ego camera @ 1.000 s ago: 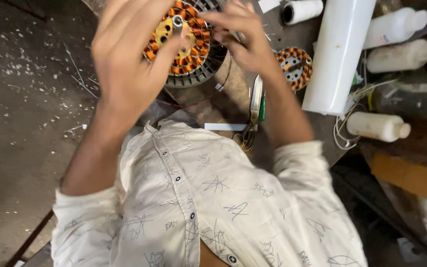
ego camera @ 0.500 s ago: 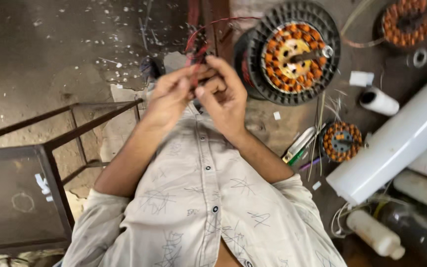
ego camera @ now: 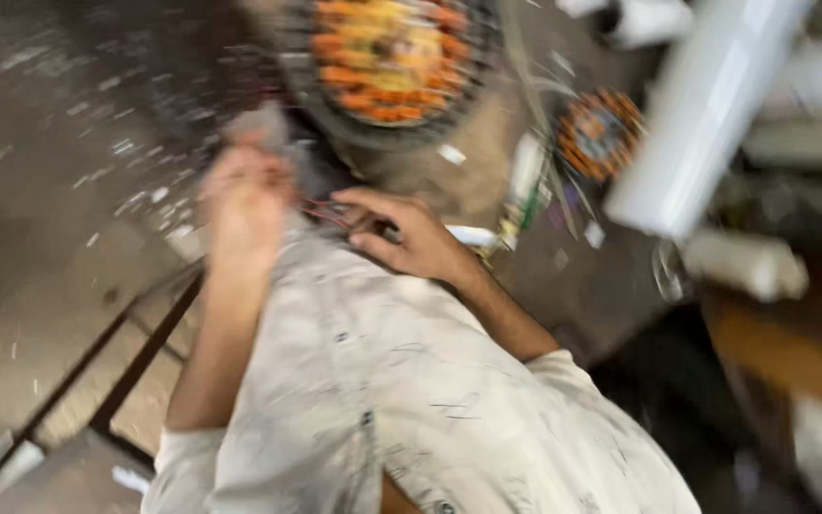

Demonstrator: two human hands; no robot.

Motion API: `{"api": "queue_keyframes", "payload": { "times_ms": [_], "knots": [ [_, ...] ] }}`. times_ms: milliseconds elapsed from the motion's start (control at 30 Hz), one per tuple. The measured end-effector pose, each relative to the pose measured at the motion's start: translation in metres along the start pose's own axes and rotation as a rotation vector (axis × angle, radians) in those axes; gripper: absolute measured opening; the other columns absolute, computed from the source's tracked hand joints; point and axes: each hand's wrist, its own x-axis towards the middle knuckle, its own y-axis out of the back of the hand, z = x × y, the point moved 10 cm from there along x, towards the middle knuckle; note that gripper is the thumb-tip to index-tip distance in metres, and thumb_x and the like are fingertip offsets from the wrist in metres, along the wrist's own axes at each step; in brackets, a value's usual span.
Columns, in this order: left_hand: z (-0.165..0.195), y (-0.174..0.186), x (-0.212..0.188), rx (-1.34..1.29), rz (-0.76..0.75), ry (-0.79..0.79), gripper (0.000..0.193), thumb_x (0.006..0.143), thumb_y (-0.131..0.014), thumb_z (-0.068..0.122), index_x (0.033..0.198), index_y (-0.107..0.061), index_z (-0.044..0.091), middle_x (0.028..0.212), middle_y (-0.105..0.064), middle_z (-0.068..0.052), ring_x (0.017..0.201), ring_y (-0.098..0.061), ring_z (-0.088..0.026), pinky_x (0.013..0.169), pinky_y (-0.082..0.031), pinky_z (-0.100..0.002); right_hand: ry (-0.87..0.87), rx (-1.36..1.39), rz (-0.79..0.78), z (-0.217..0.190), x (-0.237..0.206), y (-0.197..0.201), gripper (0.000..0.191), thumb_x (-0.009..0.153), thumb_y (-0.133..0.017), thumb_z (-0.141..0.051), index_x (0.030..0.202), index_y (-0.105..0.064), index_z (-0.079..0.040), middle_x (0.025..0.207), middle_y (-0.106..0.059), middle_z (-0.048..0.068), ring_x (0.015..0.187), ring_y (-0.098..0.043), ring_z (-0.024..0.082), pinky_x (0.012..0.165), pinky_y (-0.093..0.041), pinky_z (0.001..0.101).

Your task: The person works on a motor stator, stripping insulation from wires, cutting them with scissors, and inserting small white insulating pieces into the stator slots. They also handle a small orange component and use a screwdriver to adjust parts of the stator.

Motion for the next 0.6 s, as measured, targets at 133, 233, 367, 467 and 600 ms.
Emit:
{"api": "queue_keyframes", "payload": {
  "times_ms": [133,233,367,467,600],
  "knots": [
    [0.033,0.017,-0.003,0.537,0.154,-0.23,0.007,0.107,-0.068,0.002,0.108,-0.072,-0.003,0.119,-0.073,-0.016,0.079,-0.067,-0.014,0.067,-0.053,-0.026,-0.206,-0.554,0.341,0.017,-0.082,0.079,0.044,0.084,-0.074,-0.007,0.126,-0.065,-0.013,0.112,-0.073,0.013,0.101,-0.072,0.032,0.086,-0.058,0.0397],
    [0.048,0.02,-0.001,0.649,0.064,-0.339,0.016,0.109,-0.072,0.003,0.123,-0.071,-0.006,0.115,-0.074,-0.015,0.083,-0.067,-0.012,0.076,-0.054,-0.023,-0.663,-0.78,0.434,0.057,-0.138,0.117,0.039,0.084,-0.08,-0.015,0.119,-0.063,-0.01,0.106,-0.073,0.014,0.096,-0.071,0.036,0.079,-0.055,0.0473],
    [0.045,0.033,0.007,0.616,0.022,-0.327,0.025,0.109,-0.074,0.005,0.13,-0.07,-0.006,0.123,-0.073,-0.015,0.087,-0.066,-0.01,0.081,-0.052,-0.019,-0.62,-0.806,0.495,0.062,-0.134,0.109,0.038,0.076,-0.078,-0.007,0.11,-0.062,-0.007,0.105,-0.071,0.017,0.094,-0.068,0.04,0.073,-0.054,0.0503],
    [0.044,0.032,0.008,0.592,0.027,-0.337,0.023,0.109,-0.075,0.005,0.129,-0.071,-0.007,0.116,-0.074,-0.016,0.083,-0.066,-0.012,0.076,-0.052,-0.021,-0.572,-0.738,0.409,0.066,-0.116,0.089,0.036,0.078,-0.072,0.002,0.112,-0.063,-0.007,0.108,-0.071,0.019,0.096,-0.067,0.042,0.076,-0.054,0.0517],
    [0.042,0.028,0.003,0.709,0.051,-0.343,0.021,0.11,-0.075,0.011,0.123,-0.072,-0.006,0.112,-0.075,-0.014,0.083,-0.069,-0.013,0.071,-0.055,-0.023,-0.606,-0.748,0.405,0.073,-0.13,0.097,0.037,0.08,-0.077,-0.007,0.114,-0.062,-0.01,0.102,-0.073,0.018,0.092,-0.069,0.042,0.077,-0.055,0.052]
  ]
}}
